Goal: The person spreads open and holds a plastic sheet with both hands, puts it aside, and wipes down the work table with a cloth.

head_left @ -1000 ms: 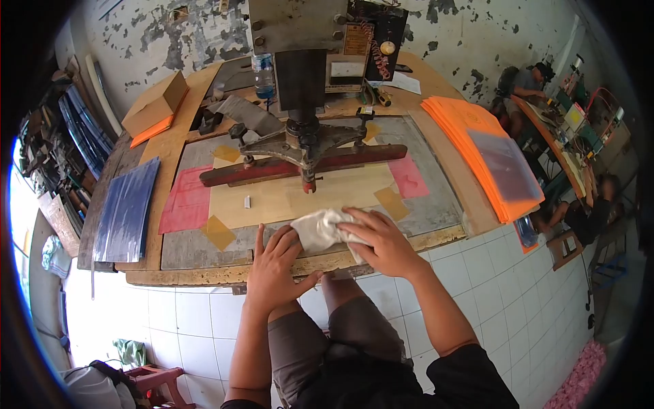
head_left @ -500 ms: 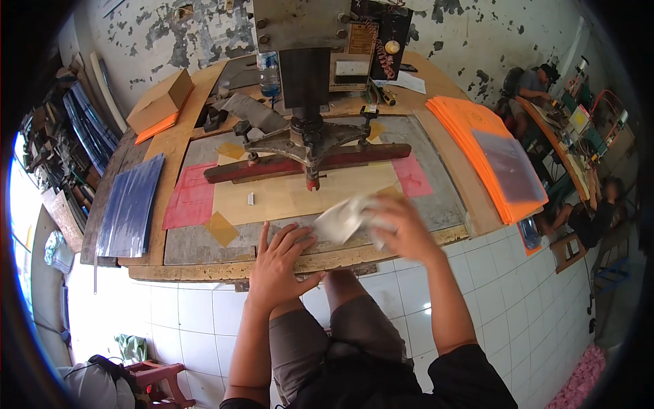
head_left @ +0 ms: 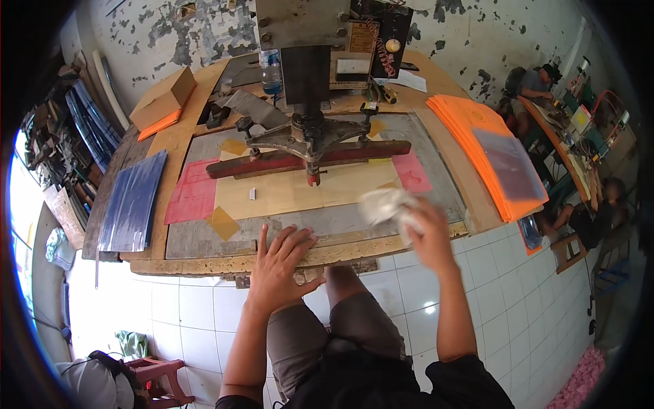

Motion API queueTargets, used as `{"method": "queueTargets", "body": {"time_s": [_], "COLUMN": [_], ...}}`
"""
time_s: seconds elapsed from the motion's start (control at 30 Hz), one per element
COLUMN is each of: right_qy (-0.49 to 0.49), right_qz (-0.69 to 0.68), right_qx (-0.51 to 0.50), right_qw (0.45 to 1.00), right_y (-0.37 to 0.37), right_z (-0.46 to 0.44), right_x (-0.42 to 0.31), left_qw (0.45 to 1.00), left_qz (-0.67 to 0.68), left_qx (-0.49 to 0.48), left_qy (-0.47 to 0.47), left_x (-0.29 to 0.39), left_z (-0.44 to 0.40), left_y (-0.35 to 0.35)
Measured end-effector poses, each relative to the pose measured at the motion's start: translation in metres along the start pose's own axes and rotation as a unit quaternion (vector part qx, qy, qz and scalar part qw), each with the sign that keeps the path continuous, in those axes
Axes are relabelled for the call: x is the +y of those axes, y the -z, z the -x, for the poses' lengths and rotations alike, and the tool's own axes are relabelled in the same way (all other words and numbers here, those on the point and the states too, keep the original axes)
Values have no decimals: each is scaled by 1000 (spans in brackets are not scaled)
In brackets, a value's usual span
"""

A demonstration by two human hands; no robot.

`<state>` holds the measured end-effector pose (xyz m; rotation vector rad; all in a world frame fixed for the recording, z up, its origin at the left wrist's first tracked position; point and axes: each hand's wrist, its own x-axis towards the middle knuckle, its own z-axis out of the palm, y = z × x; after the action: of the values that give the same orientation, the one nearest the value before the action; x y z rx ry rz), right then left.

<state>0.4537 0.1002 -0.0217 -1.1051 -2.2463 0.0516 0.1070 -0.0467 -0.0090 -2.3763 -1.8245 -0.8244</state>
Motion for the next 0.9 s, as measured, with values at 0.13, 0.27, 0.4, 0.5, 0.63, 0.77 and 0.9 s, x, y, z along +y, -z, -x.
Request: {"method": "queueTargets", "body": {"time_s": [0.13, 0.27, 0.4, 0.5, 0.63, 0.77, 0.9], "right_qy": [-153, -196, -9, 164, 204, 53, -219], "right_qz": [135, 184, -8, -154, -138, -251, -446], "right_qx": [56, 89, 33, -37, 110, 205, 204], "right_qw": [977, 959, 999, 974, 963, 944, 844], "right_y": [36, 49, 54, 28, -4, 46, 95], "right_z": [15, 26, 39, 82, 103, 68, 20], "right_x": [81, 106, 22, -69, -101, -96, -84], "left_qw": [999, 998, 993, 976, 952, 949, 953], "left_qz": [-31, -40, 24, 104, 69, 5, 9], "left_qx": [-11, 37, 107, 175, 259, 280, 279], "left_qy": [1, -7, -51, -83, -146, -142, -119], "left_x": [4, 3, 20, 46, 74, 84, 78], "left_z": [15, 31, 24, 20, 11, -11, -38], "left_y": [-3, -22, -7, 27, 81, 113, 122]}}
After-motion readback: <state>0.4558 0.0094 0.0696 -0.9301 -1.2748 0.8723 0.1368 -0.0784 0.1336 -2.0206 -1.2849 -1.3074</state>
